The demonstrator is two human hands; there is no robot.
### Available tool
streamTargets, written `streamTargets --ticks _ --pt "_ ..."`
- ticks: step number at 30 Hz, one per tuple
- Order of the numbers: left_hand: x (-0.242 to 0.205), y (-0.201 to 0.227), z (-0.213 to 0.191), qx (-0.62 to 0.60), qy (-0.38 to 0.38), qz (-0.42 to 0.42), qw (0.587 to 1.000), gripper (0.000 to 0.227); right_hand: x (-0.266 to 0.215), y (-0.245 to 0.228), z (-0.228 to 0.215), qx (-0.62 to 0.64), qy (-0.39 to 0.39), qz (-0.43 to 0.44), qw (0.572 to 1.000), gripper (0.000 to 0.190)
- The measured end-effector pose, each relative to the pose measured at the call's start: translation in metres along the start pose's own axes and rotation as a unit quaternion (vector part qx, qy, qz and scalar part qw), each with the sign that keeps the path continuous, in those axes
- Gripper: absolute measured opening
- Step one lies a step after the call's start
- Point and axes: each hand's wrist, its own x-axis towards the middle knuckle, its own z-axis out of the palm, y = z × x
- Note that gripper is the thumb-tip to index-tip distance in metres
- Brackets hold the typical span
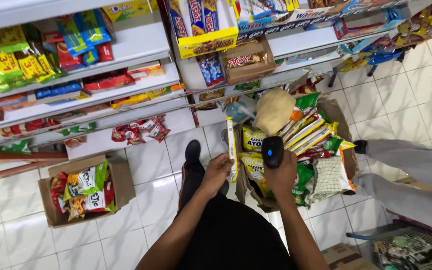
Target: The person picks snack packages from a cardboard box on the floor and places them onto shelves in a store aisle. They handle various items, including yellow and red packaged snacks, using a handheld scanner to scan barcodes before arranging the products on the shelves.
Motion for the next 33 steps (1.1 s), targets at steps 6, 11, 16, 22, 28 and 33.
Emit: streamTargets --ticks 6,11,16,22,28,33 --pt "0.0 -0.011 0.017 0.053 -0.01 0.028 0.998 0.019 0.002 0.021 0.008 0.017 -0.018 0.077 0.997 0.03" --pt "0.002 -0.011 0.028 0.082 -0.012 0.029 0.996 0.021 0.008 0.014 0.001 0.018 0.0 0.106 0.994 0.033" --pt "0.015 -0.019 0.039 0.069 -0.056 0.077 0.993 0.021 0.023 0.016 0.002 -0.054 -0.021 0.037 0.998 0.036" --pt "0.016 -0.006 0.055 0.094 -0.043 0.012 0.995 0.024 0.029 0.027 0.015 -0.007 -0.006 0.007 1.0 0.028" --pt "0.021 0.006 0.063 0.107 -0.038 0.009 0.993 0.024 0.019 0.009 -0.002 0.044 0.022 -0.021 0.999 0.03" --pt "0.031 -0.007 0.062 0.071 -0.046 0.04 0.996 0.021 0.006 -0.005 -0.016 0.07 0.006 0.045 0.996 0.034"
